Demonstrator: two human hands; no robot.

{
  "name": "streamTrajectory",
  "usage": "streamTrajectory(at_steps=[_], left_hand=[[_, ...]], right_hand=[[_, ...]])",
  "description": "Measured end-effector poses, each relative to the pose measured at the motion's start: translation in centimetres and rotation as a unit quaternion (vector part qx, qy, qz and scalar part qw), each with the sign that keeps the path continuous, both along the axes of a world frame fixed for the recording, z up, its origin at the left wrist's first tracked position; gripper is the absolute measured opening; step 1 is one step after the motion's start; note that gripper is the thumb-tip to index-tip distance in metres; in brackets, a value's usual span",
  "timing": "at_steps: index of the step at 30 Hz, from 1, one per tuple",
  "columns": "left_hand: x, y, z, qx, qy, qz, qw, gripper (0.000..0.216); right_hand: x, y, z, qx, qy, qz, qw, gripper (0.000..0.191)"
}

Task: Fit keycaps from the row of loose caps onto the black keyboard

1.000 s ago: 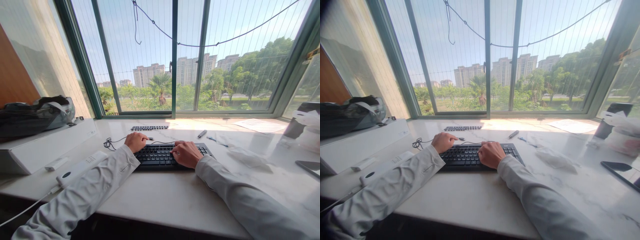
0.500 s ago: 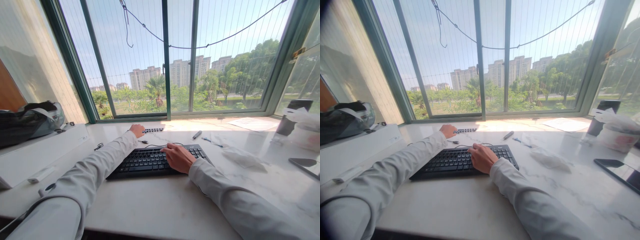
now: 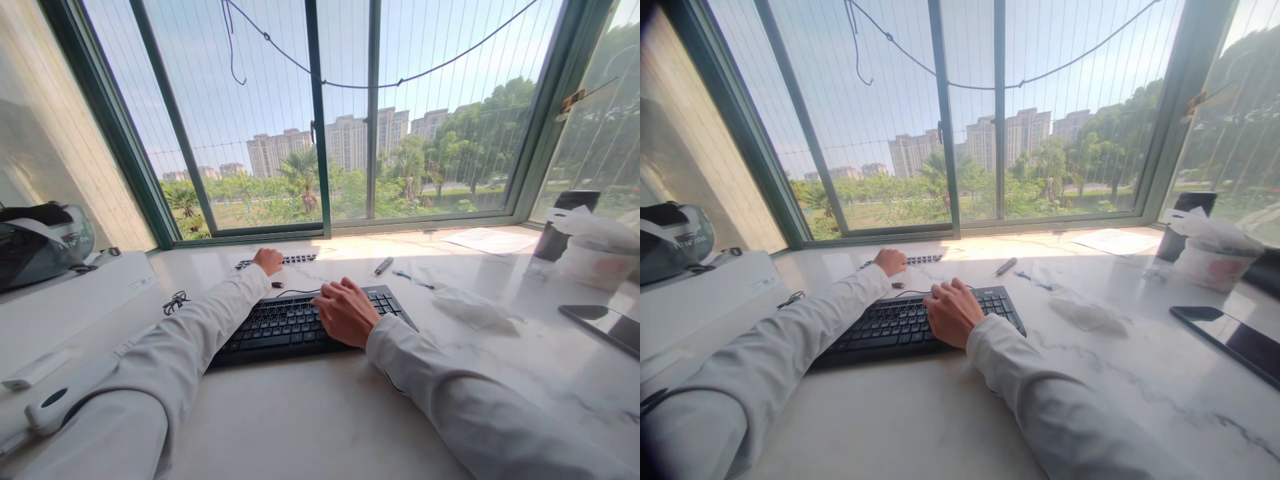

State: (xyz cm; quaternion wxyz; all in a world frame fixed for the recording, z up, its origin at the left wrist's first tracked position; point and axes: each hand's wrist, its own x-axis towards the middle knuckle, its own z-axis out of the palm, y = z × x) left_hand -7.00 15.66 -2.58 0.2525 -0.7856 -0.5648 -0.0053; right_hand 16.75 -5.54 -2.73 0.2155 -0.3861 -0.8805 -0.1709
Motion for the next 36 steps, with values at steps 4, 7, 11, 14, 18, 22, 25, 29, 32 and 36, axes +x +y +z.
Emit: streamTrajectory(at_steps=[4,7,11,14,18,22,25,29,32,36], left_hand=[[0.1,-3.3,1.6,0.030,-0.025,-0.025,0.999,0.033],[0.3,-7.7,2.7,0.091,-0.081,-0.093,0.988,0.035],[0.9,-14.9,3.0,0.153,-0.104,-0.232,0.955,0.033],[1.5,-18.9,2.4,0.204,-0.083,-0.325,0.920,0.025],[2.0,-20.7,1.8,0.249,-0.061,-0.381,0.888,0.019],[2.0,-20.7,1.7,0.271,-0.051,-0.374,0.886,0.020],[1.9,-20.7,1.6,0.279,-0.052,-0.386,0.878,0.020],[2.0,-20.7,1.2,0.273,-0.090,-0.386,0.877,0.020],[2.1,-20.6,0.9,0.254,-0.137,-0.365,0.885,0.024],[2.3,-20.6,0.9,0.235,-0.199,-0.349,0.885,0.025]], right_hand=[[0.1,0.0,0.0,0.001,0.008,-0.011,1.000,0.026],[0.0,-0.1,0.0,-0.011,0.017,-0.019,1.000,0.027],[-0.5,-0.4,-0.2,-0.059,0.081,-0.025,0.995,0.029],[-1.2,-0.7,-0.4,-0.111,0.164,-0.018,0.980,0.034],[-1.8,-0.8,-0.4,-0.146,0.252,0.043,0.956,0.037],[-1.8,-0.6,-0.4,-0.197,0.305,0.083,0.928,0.046],[-1.8,-0.4,-0.6,-0.212,0.324,0.079,0.918,0.047],[-1.9,-0.4,-0.8,-0.206,0.307,0.078,0.926,0.044],[-1.9,-0.5,-0.7,-0.208,0.295,0.077,0.929,0.041],[-1.9,-0.7,-0.5,-0.218,0.292,0.091,0.927,0.039]])
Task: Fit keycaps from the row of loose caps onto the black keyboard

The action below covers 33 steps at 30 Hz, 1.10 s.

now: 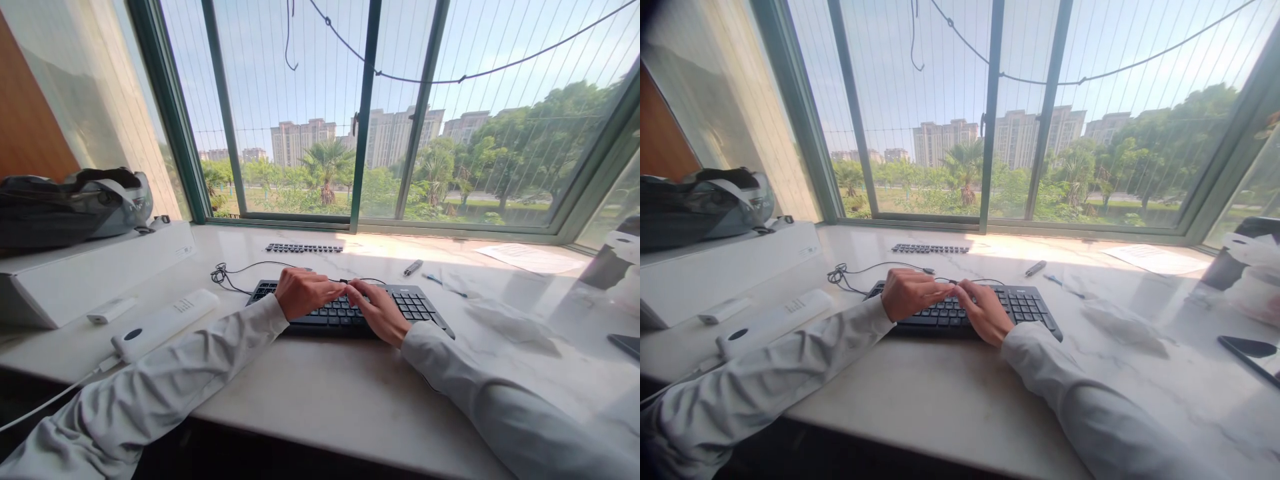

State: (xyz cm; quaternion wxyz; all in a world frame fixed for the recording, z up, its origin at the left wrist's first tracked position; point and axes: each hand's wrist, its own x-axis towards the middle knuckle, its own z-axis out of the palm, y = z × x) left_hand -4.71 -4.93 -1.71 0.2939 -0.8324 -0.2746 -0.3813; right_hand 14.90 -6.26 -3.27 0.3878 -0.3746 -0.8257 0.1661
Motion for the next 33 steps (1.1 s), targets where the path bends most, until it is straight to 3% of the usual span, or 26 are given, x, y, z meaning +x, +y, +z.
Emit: streamTrajectory(at_steps=[6,13,33], left_hand=[[0.16,-0.03,-0.19,-0.107,-0.068,-0.010,0.992,0.024],[0.24,-0.19,0.02,-0.178,-0.104,0.005,0.979,0.028],[-0.40,0.17,-0.15,-0.203,-0.035,-0.067,0.976,0.022]], right_hand=[[-0.04,-0.06,0.07,-0.003,0.004,-0.004,1.000,0.039],[-0.02,-0.14,0.24,0.010,-0.013,-0.002,1.000,0.036],[-0.25,0.00,-0.38,0.048,-0.113,-0.040,0.992,0.031]])
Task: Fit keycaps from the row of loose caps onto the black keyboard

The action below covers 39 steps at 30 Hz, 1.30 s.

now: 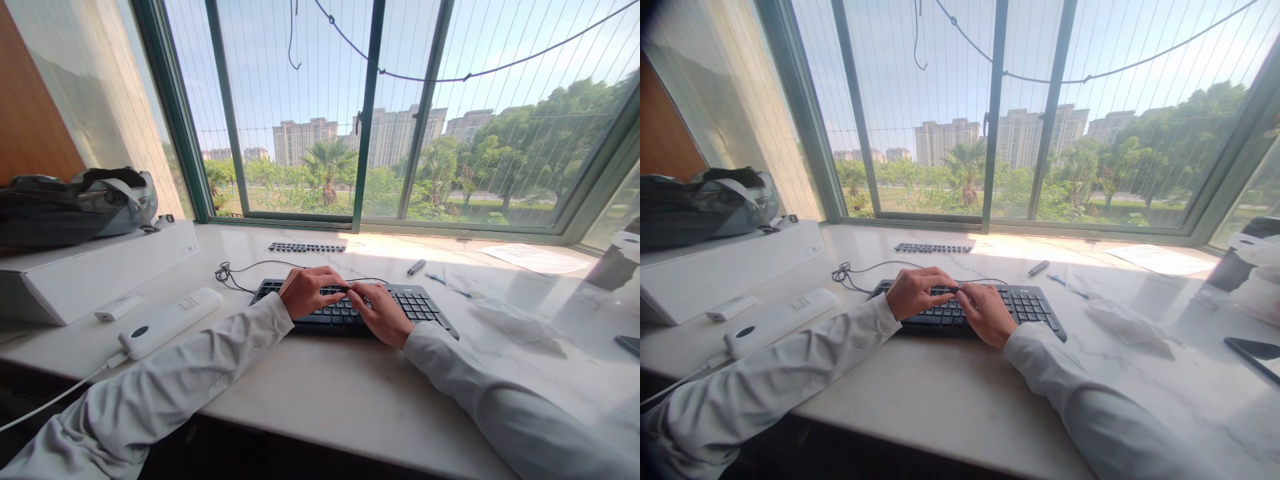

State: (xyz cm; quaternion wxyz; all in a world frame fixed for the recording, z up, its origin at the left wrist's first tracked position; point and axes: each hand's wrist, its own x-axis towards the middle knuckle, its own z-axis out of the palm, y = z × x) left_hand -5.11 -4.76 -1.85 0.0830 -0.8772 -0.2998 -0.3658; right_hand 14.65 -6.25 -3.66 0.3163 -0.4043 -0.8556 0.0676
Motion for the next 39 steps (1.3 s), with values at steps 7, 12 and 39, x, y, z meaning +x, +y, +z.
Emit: streamTrajectory(at_steps=[7,12,39], left_hand=[[-0.2,0.2,0.2,-0.011,0.023,-0.052,0.998,0.022],[-0.4,0.2,0.5,-0.034,0.027,-0.062,0.997,0.023],[-4.0,4.3,1.1,-0.349,0.092,-0.013,0.932,0.040]], right_hand=[[0.0,-0.1,-0.2,0.011,-0.017,0.006,1.000,0.034],[0.0,0.0,-0.3,0.020,-0.017,0.007,1.000,0.040],[0.3,0.0,-0.7,0.067,-0.078,-0.029,0.994,0.025]])
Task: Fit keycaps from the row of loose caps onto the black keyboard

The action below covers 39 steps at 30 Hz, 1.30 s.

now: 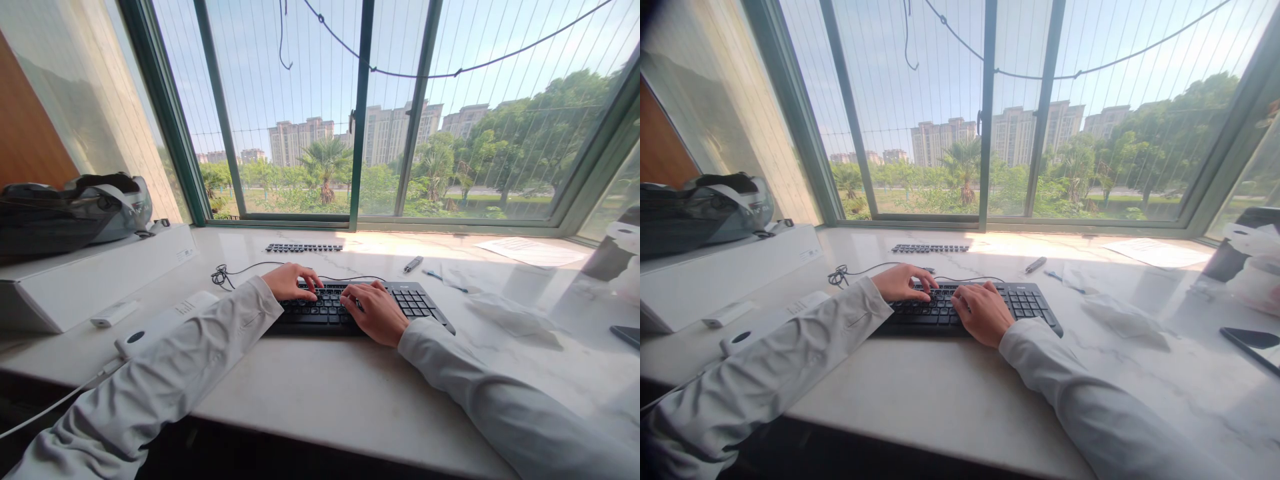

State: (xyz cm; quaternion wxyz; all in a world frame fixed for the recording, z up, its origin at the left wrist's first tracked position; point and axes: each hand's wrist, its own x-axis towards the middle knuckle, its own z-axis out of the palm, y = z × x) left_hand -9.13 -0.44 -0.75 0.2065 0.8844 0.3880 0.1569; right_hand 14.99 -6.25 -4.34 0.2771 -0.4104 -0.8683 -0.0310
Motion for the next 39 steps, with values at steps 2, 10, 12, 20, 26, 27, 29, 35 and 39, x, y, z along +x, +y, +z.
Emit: streamTrajectory(at_steps=[2,10,12,20,26,27,29,35,39], left_hand=[[-0.1,0.2,-0.2,-0.010,0.000,-0.002,1.000,0.039],[0.0,0.5,-0.6,-0.067,-0.005,0.008,0.998,0.039],[0.0,0.3,-0.5,-0.080,-0.003,0.014,0.997,0.039],[0.4,-0.6,0.0,-0.051,0.020,0.030,0.998,0.035],[0.9,-1.0,0.1,0.044,0.030,0.012,0.999,0.026],[0.9,-1.0,0.1,0.050,0.030,0.012,0.998,0.025],[0.9,-1.0,0.1,0.056,0.033,0.016,0.998,0.025],[0.7,-0.9,0.0,0.066,0.036,0.028,0.997,0.025],[0.6,-0.6,-0.2,0.072,0.038,0.043,0.996,0.027]], right_hand=[[0.0,0.0,0.0,0.000,0.001,0.002,1.000,0.025],[-0.1,0.0,0.0,-0.003,0.004,0.014,1.000,0.022],[-0.1,0.0,-0.1,-0.003,0.003,0.015,1.000,0.022],[-0.2,-0.1,0.0,-0.005,-0.009,0.012,1.000,0.026],[-0.2,-0.2,0.1,-0.012,-0.011,0.013,1.000,0.029],[-0.2,-0.2,0.1,-0.013,-0.011,0.013,1.000,0.029],[-0.2,-0.2,0.1,-0.013,-0.011,0.014,1.000,0.030],[-0.1,-0.1,0.0,-0.011,-0.011,0.016,1.000,0.029],[-0.2,-0.2,0.1,-0.009,-0.012,0.017,1.000,0.027]])
